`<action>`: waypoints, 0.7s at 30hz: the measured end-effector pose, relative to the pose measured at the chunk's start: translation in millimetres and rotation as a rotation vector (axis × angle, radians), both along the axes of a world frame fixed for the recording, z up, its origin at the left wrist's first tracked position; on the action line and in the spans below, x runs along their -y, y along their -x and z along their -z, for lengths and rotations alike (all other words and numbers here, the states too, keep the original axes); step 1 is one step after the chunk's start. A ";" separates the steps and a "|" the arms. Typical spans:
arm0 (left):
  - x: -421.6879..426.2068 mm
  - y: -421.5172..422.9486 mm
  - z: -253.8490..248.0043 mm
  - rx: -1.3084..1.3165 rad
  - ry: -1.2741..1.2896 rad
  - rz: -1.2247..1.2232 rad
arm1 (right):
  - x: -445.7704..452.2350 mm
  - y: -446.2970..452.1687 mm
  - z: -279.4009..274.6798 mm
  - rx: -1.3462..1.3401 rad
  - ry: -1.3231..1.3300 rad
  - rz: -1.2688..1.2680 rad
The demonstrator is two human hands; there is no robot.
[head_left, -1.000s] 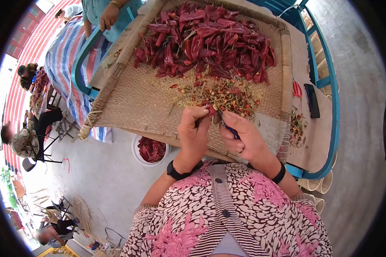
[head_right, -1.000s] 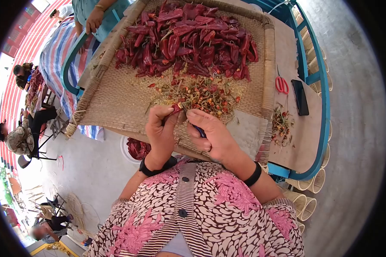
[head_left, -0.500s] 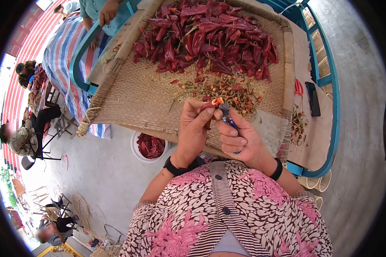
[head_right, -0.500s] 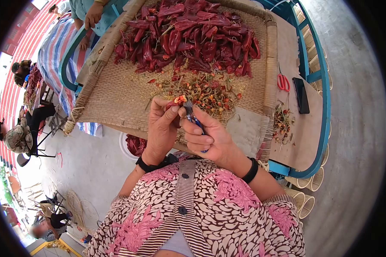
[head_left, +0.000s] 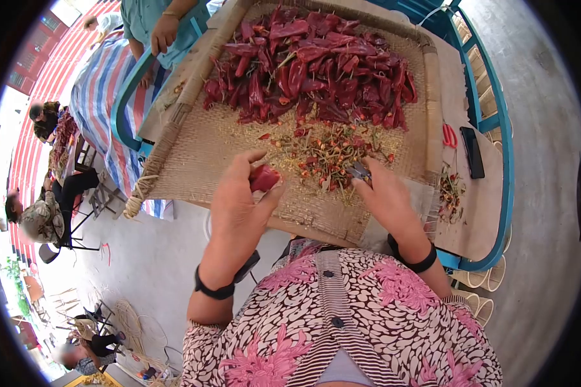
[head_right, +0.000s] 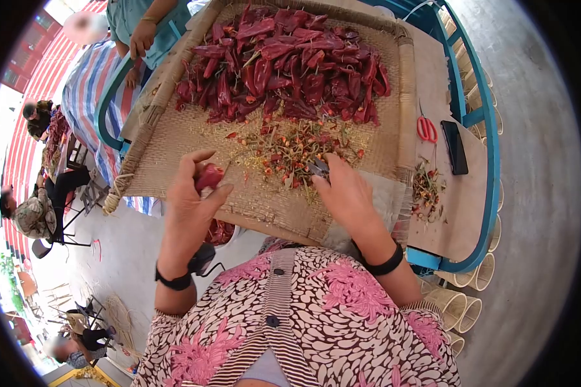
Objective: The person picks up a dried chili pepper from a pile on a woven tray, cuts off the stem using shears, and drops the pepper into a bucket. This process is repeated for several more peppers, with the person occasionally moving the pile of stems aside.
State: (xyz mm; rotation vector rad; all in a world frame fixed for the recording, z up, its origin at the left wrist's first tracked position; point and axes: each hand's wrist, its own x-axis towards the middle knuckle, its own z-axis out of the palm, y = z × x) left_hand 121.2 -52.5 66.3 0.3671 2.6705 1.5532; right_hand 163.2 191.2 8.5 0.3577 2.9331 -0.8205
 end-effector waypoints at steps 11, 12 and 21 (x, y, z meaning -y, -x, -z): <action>-51.6 105.5 -2.1 -0.368 0.660 0.328 | -8.1 -2.4 6.6 0.089 -0.058 -0.066; -59.6 119.5 6.6 -0.338 0.677 0.365 | -7.5 -3.3 6.7 0.100 -0.068 -0.071; -117.7 177.9 109.5 -0.284 0.722 0.400 | -7.0 -14.8 -9.4 0.049 0.023 -0.104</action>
